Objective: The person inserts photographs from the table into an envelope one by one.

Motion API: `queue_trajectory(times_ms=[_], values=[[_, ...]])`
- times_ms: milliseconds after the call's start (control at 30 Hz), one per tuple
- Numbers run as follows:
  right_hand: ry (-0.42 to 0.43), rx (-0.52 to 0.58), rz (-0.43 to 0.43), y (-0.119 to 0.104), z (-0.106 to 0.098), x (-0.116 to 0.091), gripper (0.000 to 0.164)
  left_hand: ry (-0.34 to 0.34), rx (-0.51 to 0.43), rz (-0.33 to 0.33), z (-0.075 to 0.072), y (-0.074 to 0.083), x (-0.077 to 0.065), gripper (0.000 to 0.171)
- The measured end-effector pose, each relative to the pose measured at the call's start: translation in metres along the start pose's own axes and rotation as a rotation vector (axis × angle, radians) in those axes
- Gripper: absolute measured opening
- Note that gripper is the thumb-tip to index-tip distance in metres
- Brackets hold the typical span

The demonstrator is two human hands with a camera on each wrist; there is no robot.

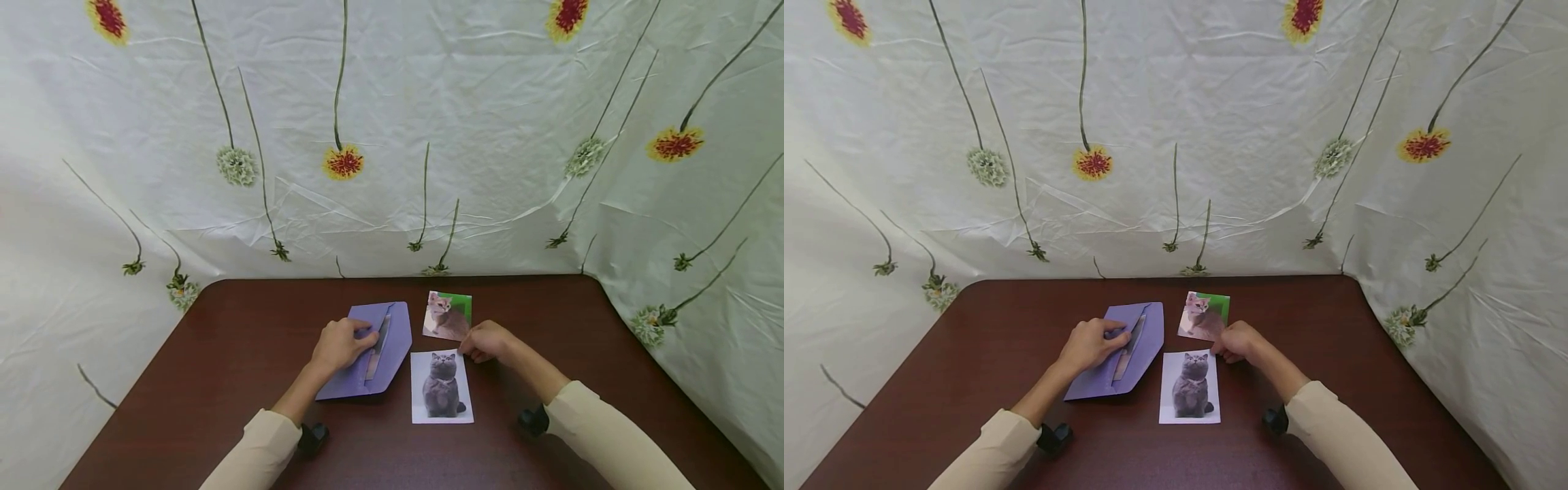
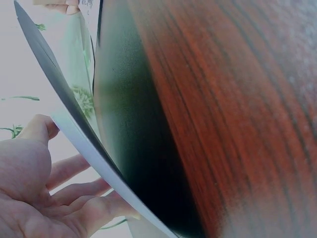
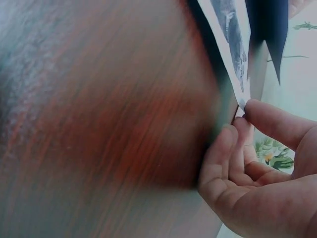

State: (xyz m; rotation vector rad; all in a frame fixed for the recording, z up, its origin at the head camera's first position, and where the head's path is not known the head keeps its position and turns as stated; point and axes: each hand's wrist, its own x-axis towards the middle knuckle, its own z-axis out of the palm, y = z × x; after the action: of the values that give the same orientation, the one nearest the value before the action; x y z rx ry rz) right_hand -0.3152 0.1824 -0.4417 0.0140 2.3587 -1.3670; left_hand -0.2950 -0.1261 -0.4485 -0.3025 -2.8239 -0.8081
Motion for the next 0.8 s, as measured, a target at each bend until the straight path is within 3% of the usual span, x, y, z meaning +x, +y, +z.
queue_trajectory(times_ms=[300, 533, 667, 800], values=[[-0.119, 0.109, 0.058, -0.005, -0.0044, -0.0034, 0.017, -0.003, 0.01, -0.006, 0.0005, 0.0003, 0.0003, 0.034], [-0.166, 0.164, 0.088, -0.0061, -0.0054, -0.0043, 0.025, -0.006, 0.008, -0.01, 0.0008, 0.0004, 0.0005, 0.034], [-0.185, 0.205, 0.073, -0.0052, -0.0066, -0.0035, 0.026, -0.006, 0.009, -0.011, 0.001, 0.0003, 0.0005, 0.034], [-0.204, 0.232, 0.039, -0.0037, -0.0077, -0.0024, 0.016, -0.012, 0.015, -0.018, 0.0014, -0.0003, 0.0004, 0.034]])
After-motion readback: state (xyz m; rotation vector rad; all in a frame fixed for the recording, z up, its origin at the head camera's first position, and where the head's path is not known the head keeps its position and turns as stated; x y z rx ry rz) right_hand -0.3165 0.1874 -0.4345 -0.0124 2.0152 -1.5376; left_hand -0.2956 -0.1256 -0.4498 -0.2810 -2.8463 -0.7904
